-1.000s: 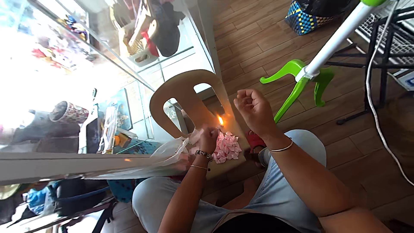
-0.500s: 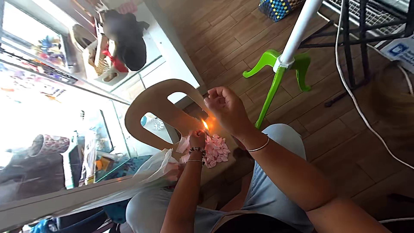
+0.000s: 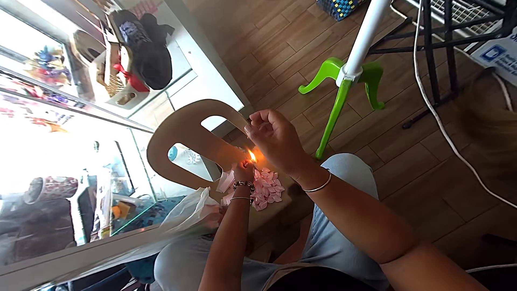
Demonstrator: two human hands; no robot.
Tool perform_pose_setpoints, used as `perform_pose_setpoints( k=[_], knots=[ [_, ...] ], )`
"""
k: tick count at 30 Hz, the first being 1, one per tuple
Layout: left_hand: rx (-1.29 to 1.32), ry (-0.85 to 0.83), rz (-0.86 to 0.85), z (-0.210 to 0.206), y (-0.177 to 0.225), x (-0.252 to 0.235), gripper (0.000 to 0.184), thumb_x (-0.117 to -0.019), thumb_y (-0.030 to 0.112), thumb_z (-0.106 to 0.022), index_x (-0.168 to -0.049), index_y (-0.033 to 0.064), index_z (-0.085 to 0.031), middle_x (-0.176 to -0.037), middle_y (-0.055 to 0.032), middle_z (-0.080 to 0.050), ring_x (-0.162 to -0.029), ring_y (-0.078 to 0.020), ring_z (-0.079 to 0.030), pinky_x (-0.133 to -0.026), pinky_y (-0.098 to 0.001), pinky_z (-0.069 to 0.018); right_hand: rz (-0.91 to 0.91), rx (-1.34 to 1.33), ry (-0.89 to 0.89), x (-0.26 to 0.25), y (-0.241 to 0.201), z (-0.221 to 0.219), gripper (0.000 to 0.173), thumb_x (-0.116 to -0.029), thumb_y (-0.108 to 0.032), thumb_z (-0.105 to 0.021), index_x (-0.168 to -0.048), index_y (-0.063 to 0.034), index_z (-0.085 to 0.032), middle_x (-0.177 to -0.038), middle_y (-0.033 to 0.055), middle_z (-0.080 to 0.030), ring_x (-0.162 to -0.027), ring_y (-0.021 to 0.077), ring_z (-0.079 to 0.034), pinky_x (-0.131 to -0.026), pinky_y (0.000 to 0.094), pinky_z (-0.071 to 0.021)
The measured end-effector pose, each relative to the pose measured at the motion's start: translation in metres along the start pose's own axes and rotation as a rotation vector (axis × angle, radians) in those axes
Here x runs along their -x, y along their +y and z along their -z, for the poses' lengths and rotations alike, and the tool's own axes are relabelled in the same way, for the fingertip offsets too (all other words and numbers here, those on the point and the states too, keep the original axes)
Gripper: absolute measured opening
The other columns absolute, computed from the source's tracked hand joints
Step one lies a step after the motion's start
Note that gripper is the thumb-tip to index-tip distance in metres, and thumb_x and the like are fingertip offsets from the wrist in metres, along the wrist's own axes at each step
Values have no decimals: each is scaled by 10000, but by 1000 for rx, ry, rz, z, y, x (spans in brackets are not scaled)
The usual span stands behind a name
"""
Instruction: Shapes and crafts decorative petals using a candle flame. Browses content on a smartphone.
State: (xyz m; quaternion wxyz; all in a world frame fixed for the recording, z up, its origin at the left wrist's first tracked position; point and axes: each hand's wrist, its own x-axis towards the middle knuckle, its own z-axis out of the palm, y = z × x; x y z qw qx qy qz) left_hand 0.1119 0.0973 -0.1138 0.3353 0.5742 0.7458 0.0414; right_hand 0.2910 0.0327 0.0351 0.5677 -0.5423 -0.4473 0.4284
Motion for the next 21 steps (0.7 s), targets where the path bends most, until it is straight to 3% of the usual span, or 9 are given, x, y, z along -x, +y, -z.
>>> perform_pose_setpoints(
  k=[8,14,21],
  knots=[
    [12,52,-35,-10,-8,-18,311,-1055,245,-553,-1222,5,-662,-1088,-237,-689,-1009,-387,-663,-919,-583,-501,18,10,-6,-1,2,-2,355,-1017,-318,-613,-1295,-100,-581,-1136,87,-618,-817,186,-611,-596,308,-499],
    [-29,-17,59,6,10,19,302,-1052,198,-564,-1240,-29,-630,-1122,-267,-662,-1024,-397,-640,-924,-555,-495,11,8,-15,-1,3,-4,358,-1016,-327,-612,-1293,-103,-580,-1128,87,-618,-814,184,-614,-601,303,-503],
    [-61,-7,57,8,7,15,307,-1052,221,-553,-1242,-2,-646,-1144,-264,-668,-1065,-409,-645,-944,-572,-492,30,41,-6,-4,5,-8,349,-1016,-312,-613,-1289,-95,-580,-1133,87,-627,-825,181,-622,-613,305,-511]
  ],
)
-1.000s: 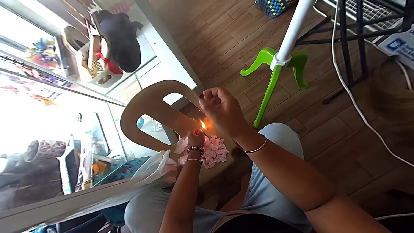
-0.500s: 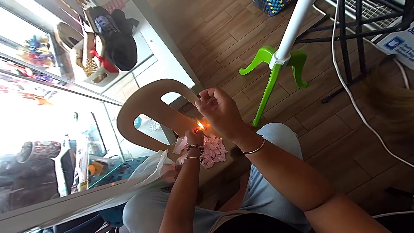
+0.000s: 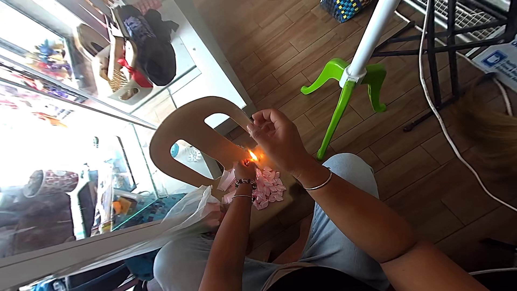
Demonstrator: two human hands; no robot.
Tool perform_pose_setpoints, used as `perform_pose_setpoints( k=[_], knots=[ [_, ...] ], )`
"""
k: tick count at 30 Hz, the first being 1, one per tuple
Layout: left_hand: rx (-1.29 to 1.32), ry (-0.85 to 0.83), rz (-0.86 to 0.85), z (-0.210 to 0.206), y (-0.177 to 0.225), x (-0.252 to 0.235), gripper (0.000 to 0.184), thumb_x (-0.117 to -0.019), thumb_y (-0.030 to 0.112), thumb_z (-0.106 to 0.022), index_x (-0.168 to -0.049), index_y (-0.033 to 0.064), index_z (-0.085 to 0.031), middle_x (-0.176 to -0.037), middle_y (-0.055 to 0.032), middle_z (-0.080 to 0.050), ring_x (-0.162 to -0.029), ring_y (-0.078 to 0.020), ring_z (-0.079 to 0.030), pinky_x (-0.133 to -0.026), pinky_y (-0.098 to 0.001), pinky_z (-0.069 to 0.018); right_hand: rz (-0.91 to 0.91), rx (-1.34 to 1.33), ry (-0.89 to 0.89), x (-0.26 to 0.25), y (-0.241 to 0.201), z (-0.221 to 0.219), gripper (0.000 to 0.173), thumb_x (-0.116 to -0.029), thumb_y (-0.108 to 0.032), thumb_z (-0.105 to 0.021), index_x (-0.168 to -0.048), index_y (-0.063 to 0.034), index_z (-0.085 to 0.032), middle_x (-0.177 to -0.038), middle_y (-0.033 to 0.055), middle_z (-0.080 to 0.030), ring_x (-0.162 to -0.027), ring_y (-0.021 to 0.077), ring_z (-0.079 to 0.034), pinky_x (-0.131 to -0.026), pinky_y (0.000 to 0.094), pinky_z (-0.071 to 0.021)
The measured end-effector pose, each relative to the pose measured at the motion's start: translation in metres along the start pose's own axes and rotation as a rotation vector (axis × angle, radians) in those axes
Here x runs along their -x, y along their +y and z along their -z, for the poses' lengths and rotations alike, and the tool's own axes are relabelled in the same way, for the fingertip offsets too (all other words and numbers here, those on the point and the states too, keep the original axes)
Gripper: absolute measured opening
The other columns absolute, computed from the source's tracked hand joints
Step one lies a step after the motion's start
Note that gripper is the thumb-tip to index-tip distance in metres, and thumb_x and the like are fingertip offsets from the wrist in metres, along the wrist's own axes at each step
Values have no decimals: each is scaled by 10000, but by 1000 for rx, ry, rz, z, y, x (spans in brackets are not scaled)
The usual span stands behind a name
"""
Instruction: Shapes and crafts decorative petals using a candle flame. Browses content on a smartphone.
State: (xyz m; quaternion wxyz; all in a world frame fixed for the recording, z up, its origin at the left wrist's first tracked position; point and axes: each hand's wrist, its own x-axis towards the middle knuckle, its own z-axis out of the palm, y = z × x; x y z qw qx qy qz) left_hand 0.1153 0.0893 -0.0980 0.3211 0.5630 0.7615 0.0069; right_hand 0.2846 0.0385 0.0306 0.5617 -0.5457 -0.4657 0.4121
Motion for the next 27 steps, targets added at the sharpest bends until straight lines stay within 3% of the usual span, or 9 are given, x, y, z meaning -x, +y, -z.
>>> perform_pose_setpoints(
  k=[4,6,8,10,12,14,18,21,27],
  knots=[
    [98,34,-92,17,-11,-15,304,-1055,232,-550,-1186,-12,-676,-1056,-256,-688,-988,-408,-665,-896,-598,-508,-12,8,-15,-1,5,-6,362,-1018,-336,-616,-1293,-104,-578,-1125,97,-625,-786,192,-614,-600,325,-509],
    [191,11,-137,39,-14,-7,286,-1061,207,-546,-1192,-19,-663,-1008,-218,-686,-900,-333,-659,-846,-528,-521,-11,42,-58,-2,7,-11,364,-1026,-316,-604,-1318,-103,-562,-1095,112,-634,-754,203,-619,-592,340,-520],
    [271,-33,-186,65,-17,8,264,-1070,205,-549,-1178,-13,-654,-985,-158,-681,-844,-230,-649,-793,-425,-539,4,109,-108,-6,8,-18,331,-1041,-271,-593,-1320,-98,-554,-971,111,-655,-678,200,-614,-562,346,-524],
    [210,-29,-281,92,-24,29,232,-1047,192,-573,-1131,-1,-671,-909,-145,-676,-802,-247,-643,-771,-480,-536,38,230,-133,-12,11,-29,235,-1050,-233,-589,-1220,-72,-604,-855,104,-652,-622,192,-594,-544,352,-515],
    [258,-33,-372,112,-33,50,198,-1025,171,-602,-1107,6,-673,-875,-91,-685,-765,-169,-652,-744,-390,-552,96,378,-160,-20,16,-40,180,-1029,-203,-618,-1081,-51,-699,-905,109,-679,-786,236,-646,-716,444,-546],
    [423,-29,-397,124,-42,67,172,-1017,136,-603,-1102,1,-666,-873,-42,-681,-754,-84,-644,-735,-278,-545,97,395,-248,-23,20,-50,215,-1008,-201,-642,-1078,-24,-742,-1075,155,-682,-1017,300,-641,-913,508,-517],
    [897,-51,-436,133,-58,81,90,-1029,75,-558,-1039,25,-632,-832,6,-685,-729,-53,-658,-639,-203,-534,-22,93,-453,-11,21,-75,282,-989,-153,-632,-1206,23,-668,-1123,103,-702,-967,127,-685,-873,293,-572],
    [1053,-65,-496,134,-69,78,68,-1020,56,-551,-1017,48,-618,-820,39,-672,-719,-27,-638,-634,-182,-518,-67,-147,-530,6,16,-94,274,-975,-76,-616,-1212,61,-626,-1117,101,-709,-977,137,-705,-871,307,-599],
    [1071,7,-604,141,-80,80,36,-1001,55,-578,-1016,62,-610,-816,76,-649,-724,10,-612,-684,-169,-513,-16,-217,-499,18,12,-122,223,-953,-34,-634,-1162,41,-651,-1060,43,-724,-914,105,-715,-843,290,-616]
  ],
)
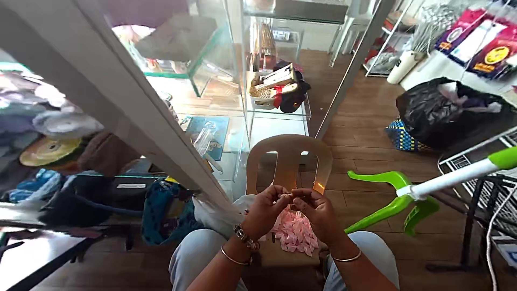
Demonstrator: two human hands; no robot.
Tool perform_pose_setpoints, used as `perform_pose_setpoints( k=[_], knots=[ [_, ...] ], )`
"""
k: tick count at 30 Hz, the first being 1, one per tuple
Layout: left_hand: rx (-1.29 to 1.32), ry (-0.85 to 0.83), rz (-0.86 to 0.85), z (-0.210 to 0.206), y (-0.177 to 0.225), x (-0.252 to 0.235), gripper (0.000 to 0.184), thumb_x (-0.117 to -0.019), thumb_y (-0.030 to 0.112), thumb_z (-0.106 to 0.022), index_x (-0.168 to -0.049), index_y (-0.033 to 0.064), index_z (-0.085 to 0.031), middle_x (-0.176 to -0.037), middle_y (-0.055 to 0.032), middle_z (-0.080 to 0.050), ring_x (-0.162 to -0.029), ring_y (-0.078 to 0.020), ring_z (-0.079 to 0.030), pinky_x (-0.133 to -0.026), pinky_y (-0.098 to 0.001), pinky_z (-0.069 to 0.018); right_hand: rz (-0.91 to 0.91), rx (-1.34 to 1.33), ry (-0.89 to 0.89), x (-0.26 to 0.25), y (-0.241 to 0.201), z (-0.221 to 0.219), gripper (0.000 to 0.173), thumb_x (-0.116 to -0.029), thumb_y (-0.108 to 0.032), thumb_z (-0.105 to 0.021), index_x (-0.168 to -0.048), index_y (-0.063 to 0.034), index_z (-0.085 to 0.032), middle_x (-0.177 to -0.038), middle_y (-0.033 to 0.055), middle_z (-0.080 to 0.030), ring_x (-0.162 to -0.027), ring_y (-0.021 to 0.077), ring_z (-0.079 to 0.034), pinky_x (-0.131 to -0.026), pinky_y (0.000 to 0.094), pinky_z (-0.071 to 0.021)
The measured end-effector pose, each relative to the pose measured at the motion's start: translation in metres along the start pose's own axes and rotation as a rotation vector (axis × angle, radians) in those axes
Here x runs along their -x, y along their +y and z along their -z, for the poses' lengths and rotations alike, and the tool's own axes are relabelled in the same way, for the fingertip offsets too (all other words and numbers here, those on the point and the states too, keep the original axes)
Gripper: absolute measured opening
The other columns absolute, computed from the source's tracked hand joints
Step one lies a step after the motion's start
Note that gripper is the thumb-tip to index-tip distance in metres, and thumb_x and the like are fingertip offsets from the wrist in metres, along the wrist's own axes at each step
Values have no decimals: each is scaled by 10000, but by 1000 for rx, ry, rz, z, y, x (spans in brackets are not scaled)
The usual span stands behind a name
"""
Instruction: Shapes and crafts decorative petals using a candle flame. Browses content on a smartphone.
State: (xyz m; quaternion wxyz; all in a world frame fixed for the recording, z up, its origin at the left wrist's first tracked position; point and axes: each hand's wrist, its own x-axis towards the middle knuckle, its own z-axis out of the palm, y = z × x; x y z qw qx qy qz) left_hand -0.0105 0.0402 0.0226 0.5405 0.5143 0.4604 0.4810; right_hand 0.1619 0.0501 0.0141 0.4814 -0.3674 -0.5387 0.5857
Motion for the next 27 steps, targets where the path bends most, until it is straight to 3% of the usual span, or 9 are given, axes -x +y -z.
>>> perform_pose_setpoints(
  k=[7,12,14,15,17,18,20,23,27],
  knots=[
    [-164,6,-57,7,-3,3,99,-993,115,-626,-1061,47,-647,-895,35,-669,-771,16,-614,-724,-161,-514,79,-34,25,-9,14,-8,104,-952,15,-622,-1017,-12,-698,-929,10,-724,-829,79,-702,-801,264,-612],
    [-241,44,-51,1,-5,3,134,-988,154,-630,-1060,46,-665,-876,38,-654,-752,21,-593,-710,-157,-495,215,144,87,-5,21,-12,99,-966,-3,-585,-1020,8,-668,-936,9,-695,-832,48,-673,-795,221,-589],
    [-225,60,-52,1,-6,2,131,-990,147,-624,-1059,43,-663,-878,35,-652,-752,22,-591,-714,-156,-497,210,218,100,-3,19,-10,172,-990,-21,-581,-1105,53,-684,-1069,79,-714,-918,83,-699,-847,241,-599],
    [-217,69,-52,1,-6,1,126,-992,139,-620,-1057,39,-661,-880,29,-652,-751,20,-593,-712,-156,-500,192,252,82,-2,17,-7,251,-1007,-35,-551,-1198,87,-658,-1210,136,-681,-1012,111,-698,-897,258,-594],
    [-219,77,-37,1,-5,1,122,-995,129,-612,-1058,36,-659,-879,23,-647,-748,19,-589,-709,-154,-498,167,256,53,-2,15,-2,401,-1014,-60,-544,-1369,125,-529,-1398,197,-574,-1119,139,-676,-945,268,-574],
    [-228,74,-26,1,-5,1,124,-998,133,-614,-1061,37,-660,-878,25,-647,-747,20,-588,-708,-153,-496,179,230,49,-3,15,0,458,-998,-56,-570,-1401,135,-467,-1390,195,-577,-1124,148,-674,-949,274,-572],
    [-246,51,-16,-1,-6,1,129,-998,142,-618,-1063,40,-662,-881,27,-645,-751,20,-585,-709,-151,-491,232,187,61,-2,16,4,503,-951,-29,-631,-1377,134,-418,-1219,138,-660,-1062,140,-688,-927,272,-580],
    [-258,1,-17,-8,-11,1,134,-992,149,-628,-1064,45,-670,-885,27,-656,-753,26,-589,-715,-149,-493,242,177,92,0,15,8,446,-908,6,-680,-1293,96,-473,-979,44,-698,-899,80,-687,-829,227,-581],
    [-46,-84,100,-13,-12,-1,201,-1022,156,-596,-1179,35,-627,-978,-2,-683,-804,-37,-659,-699,-200,-549,233,251,92,2,17,13,343,-948,-11,-599,-1258,108,-513,-969,31,-637,-899,50,-639,-846,201,-552]
  ],
)
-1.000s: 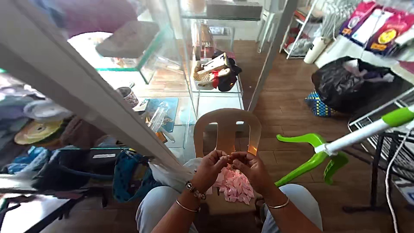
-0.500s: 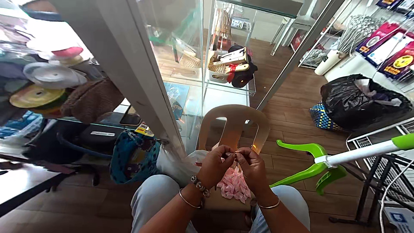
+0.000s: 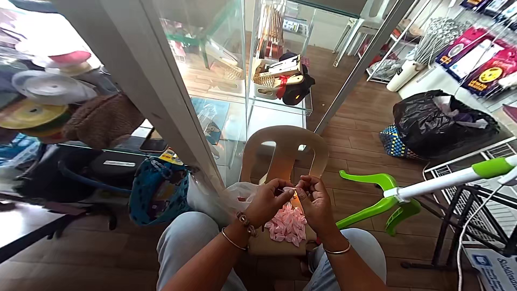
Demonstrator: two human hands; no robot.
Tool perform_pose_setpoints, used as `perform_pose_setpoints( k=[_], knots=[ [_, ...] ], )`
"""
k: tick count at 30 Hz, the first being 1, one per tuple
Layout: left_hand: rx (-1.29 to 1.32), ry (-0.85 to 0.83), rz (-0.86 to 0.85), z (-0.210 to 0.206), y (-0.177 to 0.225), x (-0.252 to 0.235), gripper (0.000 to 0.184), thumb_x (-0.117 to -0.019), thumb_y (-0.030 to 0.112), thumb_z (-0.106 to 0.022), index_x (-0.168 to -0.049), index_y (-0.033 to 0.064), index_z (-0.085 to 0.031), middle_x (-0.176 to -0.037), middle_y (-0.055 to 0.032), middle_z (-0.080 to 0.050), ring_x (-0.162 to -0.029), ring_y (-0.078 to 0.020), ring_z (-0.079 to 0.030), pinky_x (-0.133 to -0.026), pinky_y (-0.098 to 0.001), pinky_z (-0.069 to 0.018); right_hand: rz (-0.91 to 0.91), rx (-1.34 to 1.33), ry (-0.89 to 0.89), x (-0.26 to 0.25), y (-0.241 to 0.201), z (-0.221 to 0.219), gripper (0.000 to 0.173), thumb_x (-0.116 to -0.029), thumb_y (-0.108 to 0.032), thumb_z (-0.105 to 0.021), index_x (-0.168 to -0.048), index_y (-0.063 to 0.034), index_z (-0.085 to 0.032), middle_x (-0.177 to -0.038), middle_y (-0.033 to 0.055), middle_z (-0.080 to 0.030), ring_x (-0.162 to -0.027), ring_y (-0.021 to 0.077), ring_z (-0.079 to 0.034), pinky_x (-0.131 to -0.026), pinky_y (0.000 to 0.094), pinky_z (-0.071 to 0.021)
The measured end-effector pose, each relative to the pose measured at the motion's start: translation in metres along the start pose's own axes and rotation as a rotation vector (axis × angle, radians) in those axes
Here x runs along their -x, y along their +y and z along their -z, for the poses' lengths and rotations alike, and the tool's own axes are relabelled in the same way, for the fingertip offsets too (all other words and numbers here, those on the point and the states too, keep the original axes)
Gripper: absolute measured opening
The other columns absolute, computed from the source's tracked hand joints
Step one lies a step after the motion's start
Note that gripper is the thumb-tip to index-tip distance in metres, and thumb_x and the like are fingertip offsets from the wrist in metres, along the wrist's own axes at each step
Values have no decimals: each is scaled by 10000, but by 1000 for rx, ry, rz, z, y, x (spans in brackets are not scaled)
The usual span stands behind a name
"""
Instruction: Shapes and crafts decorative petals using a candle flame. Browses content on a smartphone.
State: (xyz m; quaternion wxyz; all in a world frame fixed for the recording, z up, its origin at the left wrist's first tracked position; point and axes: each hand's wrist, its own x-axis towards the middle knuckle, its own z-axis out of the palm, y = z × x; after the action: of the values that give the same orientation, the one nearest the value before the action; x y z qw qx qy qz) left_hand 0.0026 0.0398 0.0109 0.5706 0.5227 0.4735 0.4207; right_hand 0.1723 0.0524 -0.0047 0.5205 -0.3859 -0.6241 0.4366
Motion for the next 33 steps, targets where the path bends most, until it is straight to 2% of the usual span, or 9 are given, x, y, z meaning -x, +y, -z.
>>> perform_pose_setpoints(
  k=[2,4,6,8,10,19,29,31,33],
  knots=[
    [182,-30,102,0,4,0,211,-1043,127,-557,-1231,35,-584,-1039,-28,-683,-870,-99,-693,-726,-260,-587,6,26,-12,1,0,3,317,-955,-13,-597,-1240,100,-516,-974,30,-634,-895,42,-632,-845,194,-547],
    [272,-34,136,0,5,-1,190,-1033,68,-556,-1218,31,-574,-1048,-34,-682,-887,-111,-695,-746,-271,-593,-2,25,0,1,-1,8,338,-949,-9,-614,-1253,96,-511,-981,43,-666,-911,66,-660,-855,219,-565],
    [316,-31,150,0,5,-2,177,-1022,37,-570,-1198,30,-577,-1034,-31,-685,-882,-108,-695,-749,-263,-592,-8,43,31,2,-3,14,416,-964,-30,-602,-1328,109,-457,-1145,118,-697,-1042,124,-687,-904,270,-576],
    [340,-21,155,-1,5,-3,177,-1010,19,-589,-1187,31,-581,-1022,-32,-691,-879,-108,-694,-745,-259,-589,-29,57,44,1,-3,23,545,-966,-64,-600,-1436,108,-385,-1380,191,-575,-1202,177,-622,-964,293,-552],
    [350,-25,155,-1,4,-4,186,-1001,1,-594,-1184,31,-577,-1022,-33,-685,-881,-109,-692,-746,-257,-588,-58,57,86,0,-3,30,609,-959,-82,-607,-1485,93,-357,-1472,213,-484,-1257,191,-589,-984,286,-543],
    [405,-84,153,-3,-1,-9,211,-990,-34,-586,-1192,26,-574,-1046,-43,-685,-928,-132,-698,-835,-302,-601,-84,32,147,4,-1,46,604,-954,-58,-619,-1472,109,-357,-1437,201,-540,-1214,182,-631,-990,279,-547],
    [567,-150,191,-3,-1,-8,205,-999,-59,-544,-1168,51,-582,-1016,-40,-698,-920,-142,-701,-849,-309,-596,-97,35,147,6,-3,49,583,-952,-58,-621,-1462,93,-382,-1413,199,-561,-1222,186,-628,-999,279,-542],
    [465,-151,180,-3,-2,-11,204,-998,-42,-561,-1182,45,-583,-1017,-34,-696,-904,-130,-699,-828,-300,-596,-80,58,137,5,-4,50,578,-949,-68,-631,-1453,83,-394,-1401,184,-569,-1201,169,-635,-986,274,-546],
    [175,-146,177,-1,-12,-16,222,-1000,-3,-588,-1220,24,-577,-1025,-38,-672,-858,-104,-679,-771,-277,-589,-89,98,128,6,-3,51,571,-940,-80,-639,-1450,42,-412,-1397,146,-582,-1181,147,-637,-972,287,-547]
  ],
)
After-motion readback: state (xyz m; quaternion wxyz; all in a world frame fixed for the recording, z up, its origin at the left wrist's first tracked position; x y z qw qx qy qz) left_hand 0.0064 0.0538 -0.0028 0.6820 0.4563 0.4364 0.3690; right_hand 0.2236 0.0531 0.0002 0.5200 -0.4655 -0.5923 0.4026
